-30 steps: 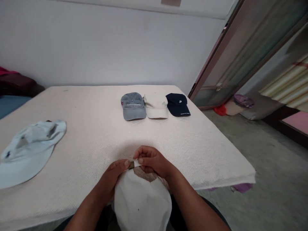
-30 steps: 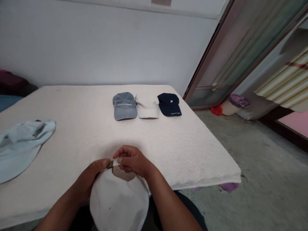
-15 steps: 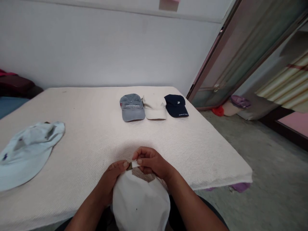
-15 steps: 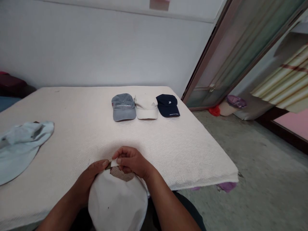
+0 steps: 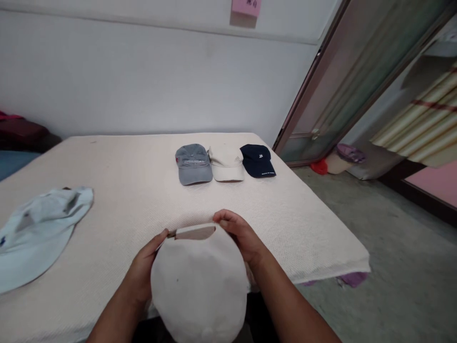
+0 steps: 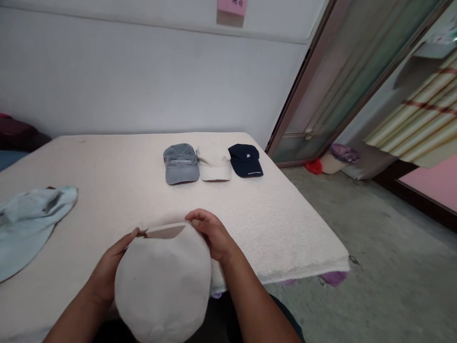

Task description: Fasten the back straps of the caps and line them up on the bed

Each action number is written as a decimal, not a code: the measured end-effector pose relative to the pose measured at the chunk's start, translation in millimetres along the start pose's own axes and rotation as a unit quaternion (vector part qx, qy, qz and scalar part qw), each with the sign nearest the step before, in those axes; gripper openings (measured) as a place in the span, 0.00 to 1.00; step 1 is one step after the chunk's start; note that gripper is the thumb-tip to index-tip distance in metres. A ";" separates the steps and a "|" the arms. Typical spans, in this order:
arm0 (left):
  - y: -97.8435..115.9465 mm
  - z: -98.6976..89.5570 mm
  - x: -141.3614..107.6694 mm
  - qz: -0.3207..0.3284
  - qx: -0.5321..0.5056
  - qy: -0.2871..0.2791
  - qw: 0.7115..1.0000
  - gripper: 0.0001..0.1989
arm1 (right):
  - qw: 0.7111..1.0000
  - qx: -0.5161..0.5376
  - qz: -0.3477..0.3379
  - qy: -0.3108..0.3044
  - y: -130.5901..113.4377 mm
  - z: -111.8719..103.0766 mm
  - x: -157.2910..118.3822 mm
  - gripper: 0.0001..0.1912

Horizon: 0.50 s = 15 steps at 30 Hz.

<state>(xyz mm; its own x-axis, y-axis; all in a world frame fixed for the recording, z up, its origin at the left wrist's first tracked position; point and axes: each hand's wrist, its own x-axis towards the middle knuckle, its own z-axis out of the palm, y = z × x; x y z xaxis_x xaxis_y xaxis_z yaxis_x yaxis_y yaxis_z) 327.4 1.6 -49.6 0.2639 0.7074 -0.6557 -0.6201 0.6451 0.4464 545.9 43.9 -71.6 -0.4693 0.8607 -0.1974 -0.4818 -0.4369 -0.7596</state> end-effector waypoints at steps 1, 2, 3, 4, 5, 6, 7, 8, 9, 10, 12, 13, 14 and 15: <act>-1.3 1.7 -0.4 -0.006 0.020 -0.003 1.000 0.10 | 1.000 0.022 -0.015 0.014 -2.0 -1.1 -0.4 0.09; -3.0 3.6 -0.8 -0.007 0.038 -0.009 0.999 0.10 | 0.998 0.041 -0.029 0.028 -3.9 -2.2 -0.5 0.09; -4.9 5.4 -1.4 -0.006 0.052 -0.017 0.998 0.11 | 0.997 0.057 -0.040 0.041 -5.7 -3.4 -0.2 0.09; -7.0 7.0 -1.9 -0.003 0.060 -0.027 0.998 0.11 | 0.995 0.071 -0.051 0.055 -7.3 -4.7 0.3 0.10; -8.9 8.3 -2.3 -0.001 0.062 -0.036 0.997 0.11 | 0.992 0.082 -0.062 0.068 -8.6 -6.1 0.8 0.10; -10.7 9.4 -2.3 0.000 0.061 -0.041 0.997 0.11 | 0.990 0.092 -0.071 0.080 -9.5 -7.6 1.4 0.11; -12.1 10.3 -2.0 -0.002 0.060 -0.041 0.997 0.11 | 0.988 0.098 -0.077 0.090 -10.1 -8.9 1.9 0.11; -12.9 10.9 -1.3 -0.002 0.057 -0.036 0.998 0.12 | 0.987 0.102 -0.080 0.099 -10.2 -10.0 2.4 0.11; -13.1 11.3 -0.1 0.005 0.052 -0.028 0.998 0.12 | 0.986 0.103 -0.080 0.107 -9.8 -10.9 2.8 0.11; -12.4 11.4 1.7 0.017 0.044 -0.020 0.999 0.12 | 0.985 0.102 -0.075 0.114 -9.0 -11.3 3.1 0.11; -8.5 9.9 6.8 0.041 0.012 -0.012 0.999 0.13 | 0.986 0.092 -0.064 0.125 -6.4 -11.1 4.2 0.12; -5.4 8.2 10.0 0.051 -0.010 -0.011 0.999 0.14 | 0.986 0.087 -0.058 0.126 -4.9 -10.6 4.9 0.12; -1.7 6.1 13.6 0.057 -0.031 -0.009 0.998 0.15 | 0.988 0.084 -0.055 0.121 -3.2 -10.0 5.7 0.12; 2.4 3.6 17.4 0.064 -0.051 -0.006 0.997 0.16 | 0.989 0.082 -0.053 0.110 -1.6 -9.3 6.7 0.12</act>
<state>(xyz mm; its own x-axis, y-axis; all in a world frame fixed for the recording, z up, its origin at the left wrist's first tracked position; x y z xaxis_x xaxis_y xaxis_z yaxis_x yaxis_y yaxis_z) 333.2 16.5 -57.8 0.1850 0.7859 -0.5900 -0.7216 0.5162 0.4613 550.5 52.8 -77.5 -0.2463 0.9318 -0.2666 -0.6422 -0.3630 -0.6752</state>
